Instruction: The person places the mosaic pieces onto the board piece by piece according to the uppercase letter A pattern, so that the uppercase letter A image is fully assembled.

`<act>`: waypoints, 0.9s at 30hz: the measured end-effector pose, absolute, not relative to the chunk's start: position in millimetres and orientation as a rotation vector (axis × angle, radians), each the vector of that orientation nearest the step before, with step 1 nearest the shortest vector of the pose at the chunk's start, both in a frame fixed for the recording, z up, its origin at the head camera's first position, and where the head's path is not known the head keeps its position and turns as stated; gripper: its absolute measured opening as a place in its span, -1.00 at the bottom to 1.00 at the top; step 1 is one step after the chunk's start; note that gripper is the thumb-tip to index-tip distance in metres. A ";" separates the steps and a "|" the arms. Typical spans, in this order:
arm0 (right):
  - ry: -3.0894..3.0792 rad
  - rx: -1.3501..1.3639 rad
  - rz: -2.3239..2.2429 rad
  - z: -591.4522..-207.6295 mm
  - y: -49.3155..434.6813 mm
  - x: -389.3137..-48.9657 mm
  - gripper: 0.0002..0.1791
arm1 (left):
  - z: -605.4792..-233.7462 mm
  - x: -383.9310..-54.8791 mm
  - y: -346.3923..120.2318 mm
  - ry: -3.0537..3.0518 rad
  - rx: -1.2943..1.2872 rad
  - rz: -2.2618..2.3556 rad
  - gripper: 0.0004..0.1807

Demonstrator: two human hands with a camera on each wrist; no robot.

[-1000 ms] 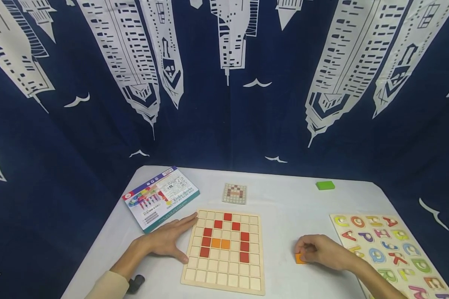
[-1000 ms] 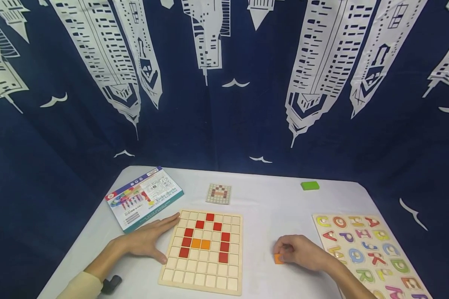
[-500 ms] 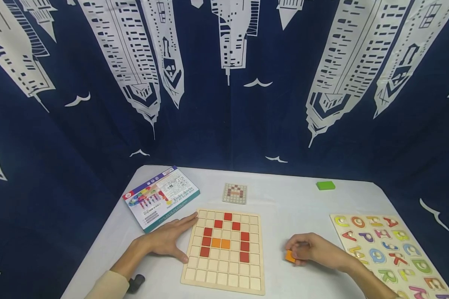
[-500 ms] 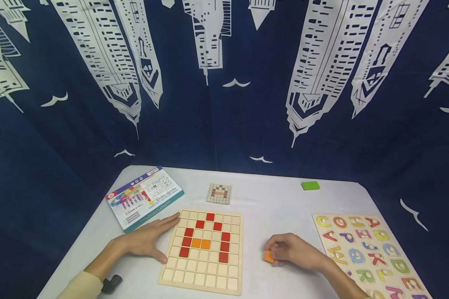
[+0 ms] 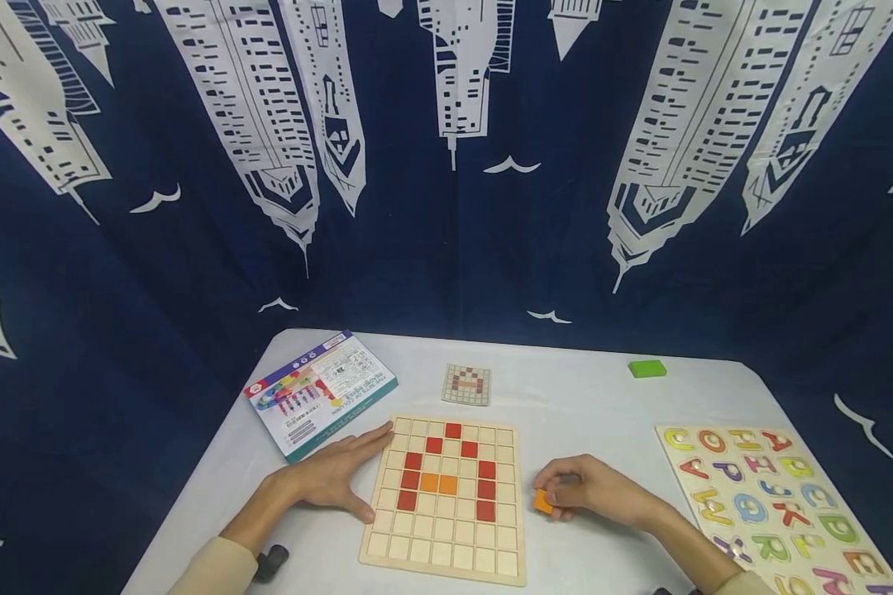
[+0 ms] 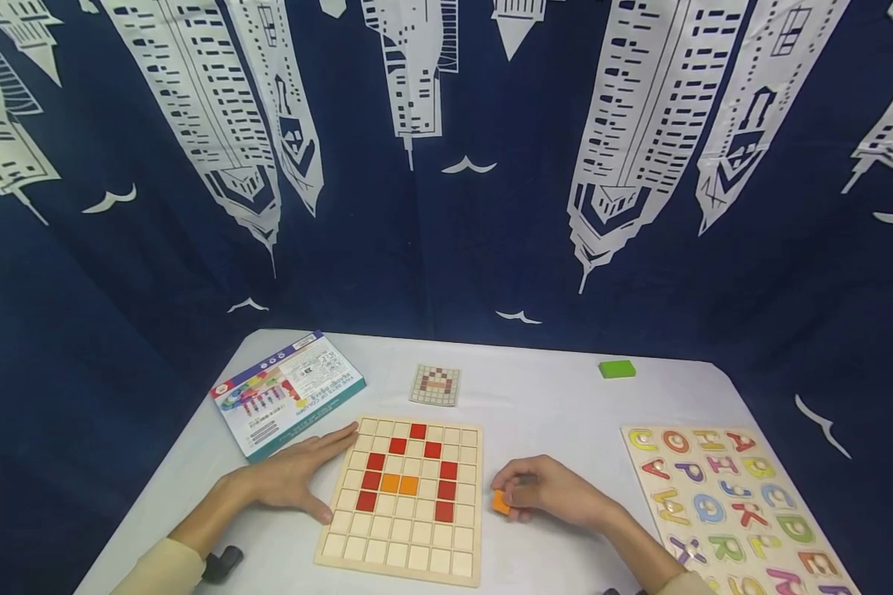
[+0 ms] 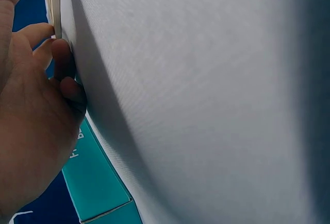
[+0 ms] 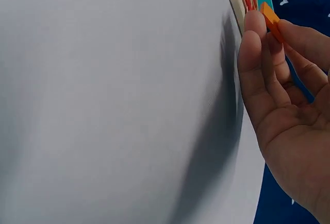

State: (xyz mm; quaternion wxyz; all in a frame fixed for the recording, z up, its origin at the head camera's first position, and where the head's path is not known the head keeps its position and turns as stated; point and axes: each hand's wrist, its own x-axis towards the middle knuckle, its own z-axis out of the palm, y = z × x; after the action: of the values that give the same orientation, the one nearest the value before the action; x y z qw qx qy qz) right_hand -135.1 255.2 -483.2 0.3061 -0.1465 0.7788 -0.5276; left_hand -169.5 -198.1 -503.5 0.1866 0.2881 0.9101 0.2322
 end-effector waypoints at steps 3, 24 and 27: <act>2.071 -0.408 -1.394 -481.1 244.8 -139.5 -0.72 | -503.8 -169.6 -197.7 2.562 0.811 0.649 0.42; 2.286 -0.680 -1.266 -481.4 178.5 -164.2 -0.84 | -498.7 -168.6 -194.6 2.553 0.819 0.663 0.40; 2.345 -0.720 -1.218 -484.0 172.3 -166.0 -0.85 | -499.9 -168.5 -195.2 2.556 0.817 0.663 0.41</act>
State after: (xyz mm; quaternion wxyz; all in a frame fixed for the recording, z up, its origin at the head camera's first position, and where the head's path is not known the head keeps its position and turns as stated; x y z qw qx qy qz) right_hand -166.0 172.3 -484.0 0.2002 -0.2576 0.8389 -0.4357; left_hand -168.5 -195.2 -499.9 0.1876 0.2904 0.9083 0.2356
